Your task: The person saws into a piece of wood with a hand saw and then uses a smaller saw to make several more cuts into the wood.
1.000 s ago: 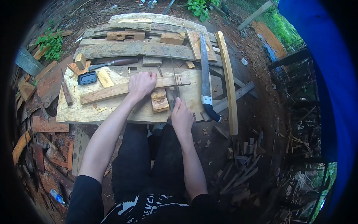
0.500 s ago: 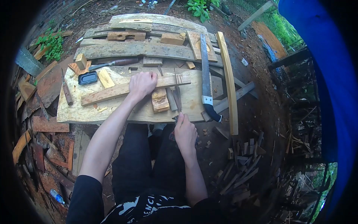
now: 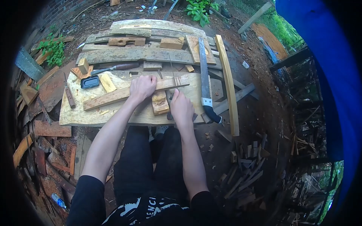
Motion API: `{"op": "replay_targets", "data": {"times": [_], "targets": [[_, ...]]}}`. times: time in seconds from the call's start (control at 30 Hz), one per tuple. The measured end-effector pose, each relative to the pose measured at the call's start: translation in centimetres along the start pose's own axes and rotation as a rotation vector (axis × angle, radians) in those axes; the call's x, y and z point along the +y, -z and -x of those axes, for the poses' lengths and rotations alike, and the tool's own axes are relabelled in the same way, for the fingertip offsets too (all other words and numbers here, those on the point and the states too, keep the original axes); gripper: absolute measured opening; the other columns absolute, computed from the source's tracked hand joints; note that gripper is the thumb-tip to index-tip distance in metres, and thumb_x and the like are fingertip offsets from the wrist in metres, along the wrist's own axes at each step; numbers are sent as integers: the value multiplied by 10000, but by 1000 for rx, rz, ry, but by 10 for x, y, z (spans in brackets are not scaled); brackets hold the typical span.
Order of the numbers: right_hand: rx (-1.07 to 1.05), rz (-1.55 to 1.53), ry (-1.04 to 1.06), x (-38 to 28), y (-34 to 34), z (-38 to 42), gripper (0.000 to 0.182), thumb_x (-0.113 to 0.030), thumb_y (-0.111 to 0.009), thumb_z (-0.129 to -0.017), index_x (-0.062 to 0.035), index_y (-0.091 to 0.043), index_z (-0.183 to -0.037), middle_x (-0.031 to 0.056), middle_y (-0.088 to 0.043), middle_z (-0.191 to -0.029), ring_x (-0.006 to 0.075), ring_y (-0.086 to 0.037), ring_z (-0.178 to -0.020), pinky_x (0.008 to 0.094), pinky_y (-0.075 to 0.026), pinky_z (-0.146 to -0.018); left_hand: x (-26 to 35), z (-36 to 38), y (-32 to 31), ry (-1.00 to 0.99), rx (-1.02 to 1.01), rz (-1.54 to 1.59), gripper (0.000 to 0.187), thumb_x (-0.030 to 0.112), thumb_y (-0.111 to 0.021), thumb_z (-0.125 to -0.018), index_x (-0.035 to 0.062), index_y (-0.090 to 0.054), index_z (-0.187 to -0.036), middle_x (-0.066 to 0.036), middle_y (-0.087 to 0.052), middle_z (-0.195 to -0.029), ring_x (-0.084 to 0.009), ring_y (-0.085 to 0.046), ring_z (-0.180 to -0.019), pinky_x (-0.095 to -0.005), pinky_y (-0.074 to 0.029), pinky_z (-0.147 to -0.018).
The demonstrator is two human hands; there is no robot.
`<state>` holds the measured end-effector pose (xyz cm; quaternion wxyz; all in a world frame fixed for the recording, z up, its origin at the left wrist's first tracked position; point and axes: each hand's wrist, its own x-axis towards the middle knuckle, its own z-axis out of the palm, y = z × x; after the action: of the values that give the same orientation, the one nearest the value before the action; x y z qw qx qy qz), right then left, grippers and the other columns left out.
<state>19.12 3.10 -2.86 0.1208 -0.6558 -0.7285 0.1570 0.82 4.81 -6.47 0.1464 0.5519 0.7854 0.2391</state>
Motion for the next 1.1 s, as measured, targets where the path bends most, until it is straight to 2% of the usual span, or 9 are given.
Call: {"op": "replay_targets", "data": {"times": [0.07, 0.17, 0.27, 0.43, 0.57, 0.63, 0.77, 1.0, 1.1], "targets": [[3, -18, 1, -6, 0, -14, 576, -431, -350, -1093, 20, -697, -1003, 336, -693, -977, 539, -652, -961, 629, -492, -869, 0, -1, 0, 5, -6, 3, 514, 376, -415, -983, 18, -776, -907, -291, -715, -874, -463, -719, -852, -545, -562, -816], [19, 39, 39, -9, -4, -23, 544, -405, -356, -1095, 22, -683, -1012, 327, -705, -937, 522, -683, -917, 614, -522, -843, 0, -1, 0, 20, -15, 6, 517, 384, -419, -981, 18, -777, -907, -292, -717, -878, -460, -721, -855, -541, -561, -823], [3, -8, 2, -6, -2, -18, 571, -422, -348, -1093, 22, -698, -1020, 342, -690, -997, 538, -647, -991, 623, -490, -889, 2, 0, 0, 41, -13, 8, 520, 389, -420, -982, 17, -778, -916, -288, -721, -894, -456, -722, -867, -535, -559, -834], [-48, 28, -13, 12, 11, 28, 522, -402, -351, -1100, 7, -668, -1030, 310, -704, -930, 527, -665, -951, 623, -499, -861, 0, -1, -3, 25, 40, 7, 515, 372, -423, -970, 21, -791, -883, -276, -727, -876, -435, -733, -840, -524, -568, -799], [-86, 29, -41, 23, 23, 73, 503, -404, -353, -1102, -10, -661, -1048, 320, -698, -950, 536, -654, -957, 632, -489, -847, 0, 0, -2, 23, 31, 14, 512, 369, -426, -969, 19, -788, -881, -277, -726, -875, -437, -732, -838, -526, -569, -797], [-141, 41, -131, 22, 30, 84, 487, -403, -353, -1103, -24, -656, -1071, 320, -697, -958, 540, -649, -961, 637, -482, -846, -1, 0, -3, 15, 34, 20, 512, 369, -428, -969, 19, -788, -873, -278, -725, -867, -439, -731, -833, -528, -569, -793], [-102, -3, -76, 21, 26, 67, 504, -405, -349, -1104, -11, -660, -1061, 326, -695, -954, 542, -648, -967, 638, -483, -850, 0, 0, -3, 2, 39, 18, 512, 368, -426, -969, 19, -788, -872, -279, -723, -862, -440, -731, -828, -529, -570, -791], [-38, -6, 4, -2, 2, -16, 558, -417, -347, -1095, 16, -694, -1032, 340, -693, -983, 530, -658, -980, 623, -491, -880, -1, -2, -3, 14, 7, -1, 516, 371, -419, -973, 14, -779, -885, -284, -720, -875, -446, -726, -844, -530, -565, -809], [-16, 3, 13, -1, 1, -17, 561, -418, -344, -1094, 14, -697, -1035, 338, -693, -993, 530, -657, -983, 619, -490, -885, 0, -1, -3, 21, 19, -2, 519, 375, -418, -974, 15, -780, -884, -280, -722, -875, -441, -728, -848, -526, -564, -811]]}}
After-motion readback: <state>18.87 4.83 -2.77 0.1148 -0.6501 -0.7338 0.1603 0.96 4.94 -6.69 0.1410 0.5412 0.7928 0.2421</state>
